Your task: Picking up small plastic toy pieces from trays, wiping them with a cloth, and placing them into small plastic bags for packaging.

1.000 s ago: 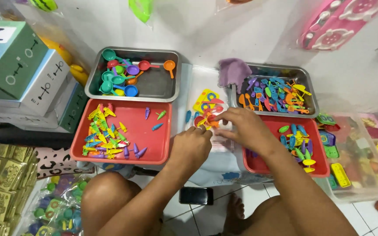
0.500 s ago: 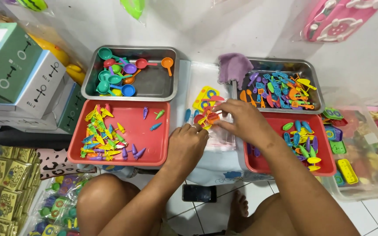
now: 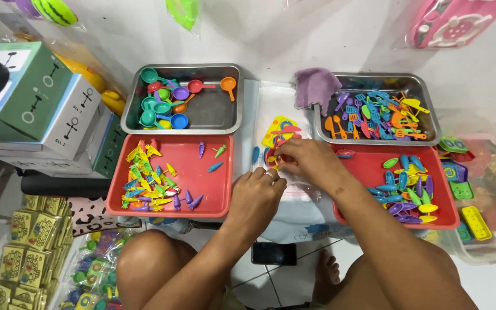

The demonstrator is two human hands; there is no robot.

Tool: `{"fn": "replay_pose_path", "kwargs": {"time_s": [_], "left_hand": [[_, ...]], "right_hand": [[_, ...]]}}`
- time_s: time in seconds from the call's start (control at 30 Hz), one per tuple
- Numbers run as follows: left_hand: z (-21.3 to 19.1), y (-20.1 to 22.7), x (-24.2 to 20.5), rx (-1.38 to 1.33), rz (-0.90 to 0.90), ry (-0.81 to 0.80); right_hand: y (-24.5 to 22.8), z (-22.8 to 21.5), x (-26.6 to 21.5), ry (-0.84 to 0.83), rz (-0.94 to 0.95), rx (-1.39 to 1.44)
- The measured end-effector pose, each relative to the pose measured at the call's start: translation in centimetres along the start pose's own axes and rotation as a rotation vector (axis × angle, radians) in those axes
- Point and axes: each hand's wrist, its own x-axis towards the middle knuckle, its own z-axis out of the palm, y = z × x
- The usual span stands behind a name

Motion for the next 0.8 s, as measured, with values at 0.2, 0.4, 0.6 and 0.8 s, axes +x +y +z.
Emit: {"fn": "replay_pose_path", "kwargs": {"time_s": [0.2,0.4,0.6,0.8], "left_hand": [[-1.4,0.5,0.4,0.018,0.03,-0.01],[-2.7,-0.2,1.3,-0.005,0.021,0.045],[-6.4,-1.3,3.9,-0.025,0.009,0.139],[-10.1,-1.4,6.3,-0.08,0.0,0.18]], "right_hand": [[0.6,0.9,0.1,0.023,0.037,-0.035],[1.3,1.2,0.3,0.037,0.081,-0.056],[1.5,0.6,0.7,0.046,0.116,0.045],[1.1,0.2,0.9,0.08,0.099,0.11]]}}
